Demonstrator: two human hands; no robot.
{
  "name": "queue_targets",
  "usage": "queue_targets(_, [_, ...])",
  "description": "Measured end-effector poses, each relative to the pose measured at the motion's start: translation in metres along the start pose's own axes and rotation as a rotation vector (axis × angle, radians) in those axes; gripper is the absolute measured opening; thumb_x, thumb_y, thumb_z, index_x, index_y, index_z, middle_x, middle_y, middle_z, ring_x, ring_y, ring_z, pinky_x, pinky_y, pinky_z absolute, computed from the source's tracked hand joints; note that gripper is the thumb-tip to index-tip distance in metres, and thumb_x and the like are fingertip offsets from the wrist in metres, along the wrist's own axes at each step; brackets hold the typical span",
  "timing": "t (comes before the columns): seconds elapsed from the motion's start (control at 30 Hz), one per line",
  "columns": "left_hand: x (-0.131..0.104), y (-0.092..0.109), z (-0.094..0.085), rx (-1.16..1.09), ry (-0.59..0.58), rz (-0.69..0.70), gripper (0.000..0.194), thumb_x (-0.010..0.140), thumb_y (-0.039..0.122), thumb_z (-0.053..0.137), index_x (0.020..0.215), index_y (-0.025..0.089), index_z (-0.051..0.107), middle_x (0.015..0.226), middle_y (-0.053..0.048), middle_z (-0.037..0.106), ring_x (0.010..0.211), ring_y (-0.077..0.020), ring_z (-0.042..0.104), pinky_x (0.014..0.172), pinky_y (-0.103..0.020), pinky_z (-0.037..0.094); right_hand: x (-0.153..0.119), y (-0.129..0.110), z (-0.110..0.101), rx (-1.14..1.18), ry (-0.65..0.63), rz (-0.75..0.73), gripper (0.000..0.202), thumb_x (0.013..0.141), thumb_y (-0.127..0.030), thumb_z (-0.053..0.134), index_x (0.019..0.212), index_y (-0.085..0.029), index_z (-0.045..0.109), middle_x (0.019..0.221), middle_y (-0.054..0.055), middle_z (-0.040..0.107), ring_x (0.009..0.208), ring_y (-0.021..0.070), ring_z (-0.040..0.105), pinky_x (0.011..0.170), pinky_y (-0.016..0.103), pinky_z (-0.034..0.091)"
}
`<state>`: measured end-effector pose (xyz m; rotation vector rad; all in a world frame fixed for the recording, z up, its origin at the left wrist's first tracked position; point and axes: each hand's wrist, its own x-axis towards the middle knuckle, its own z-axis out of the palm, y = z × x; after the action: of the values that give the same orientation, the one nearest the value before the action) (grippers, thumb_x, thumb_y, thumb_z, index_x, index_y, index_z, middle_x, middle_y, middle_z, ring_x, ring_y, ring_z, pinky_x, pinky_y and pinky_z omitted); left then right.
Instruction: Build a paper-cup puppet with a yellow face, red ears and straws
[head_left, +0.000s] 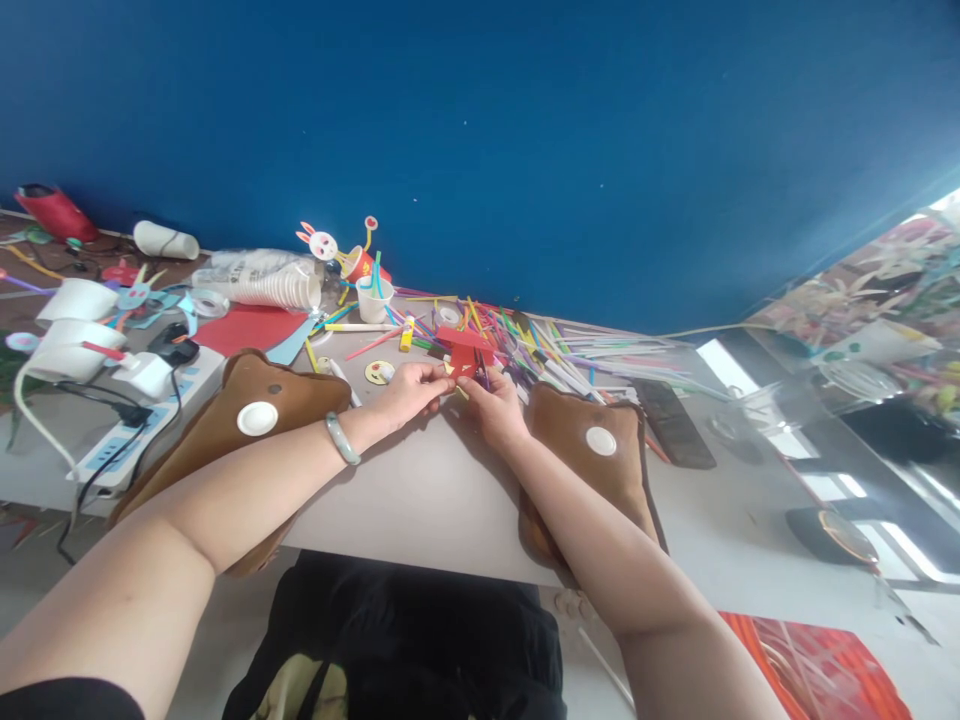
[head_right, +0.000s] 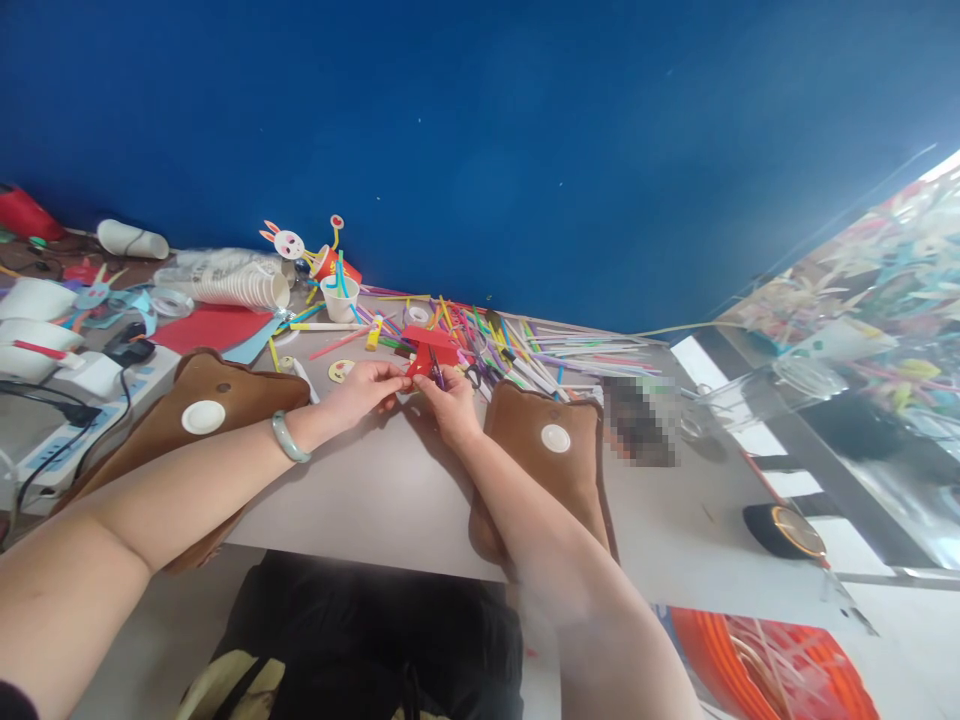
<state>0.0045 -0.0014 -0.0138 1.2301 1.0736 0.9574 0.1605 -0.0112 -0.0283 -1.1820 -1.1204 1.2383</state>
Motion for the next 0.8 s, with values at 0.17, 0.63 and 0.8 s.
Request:
queue_targets(0.17, [0.006,0.007,-0.011,-0.085,0.206,0.156,0.016,0.078,0.03,0.069,0.073,0.017,0.062,0.048,0.005,0.051,0.042,-0.007,0.047,0.043,-0.019,0.035,0.004,-0.001,-0.003,-0.15,0.081,-0.081,0.022,0.071,-0.039,0.073,0.076,-0.021,0.062,0.06,-0.005,0.051,0.052,0.0099,0.041,0.051,0.025,0.038])
queue_targets(0.63, [0.01,0.071,-0.05,-0.198,0.506,0.418,0.023,0.079,0.036,0.071,0.073,0.017,0.059,0.062,0.002,0.061,0.044,-0.0047,0.048,0.04,-0.018,0.032,0.004,0.005,-0.005,-0.637,-0.153,-0.204,0.011,0.076,-0.029,0.063,0.071,-0.02,0.066,0.061,0.001,0.06,0.061,0.0159,0.05,0.061,0.029,0.036])
queue_targets(0.8, [0.008,0.075,-0.066,0.064,0.382,0.343,0.013,0.073,0.025,0.075,0.07,0.015,0.067,0.058,0.0,0.06,0.048,-0.0068,0.051,0.048,-0.019,0.038,0.008,0.007,-0.005,-0.648,-0.188,-0.221,0.008,0.072,-0.027,0.065,0.071,-0.019,0.067,0.067,0.001,0.062,0.066,0.0162,0.051,0.065,0.029,0.036])
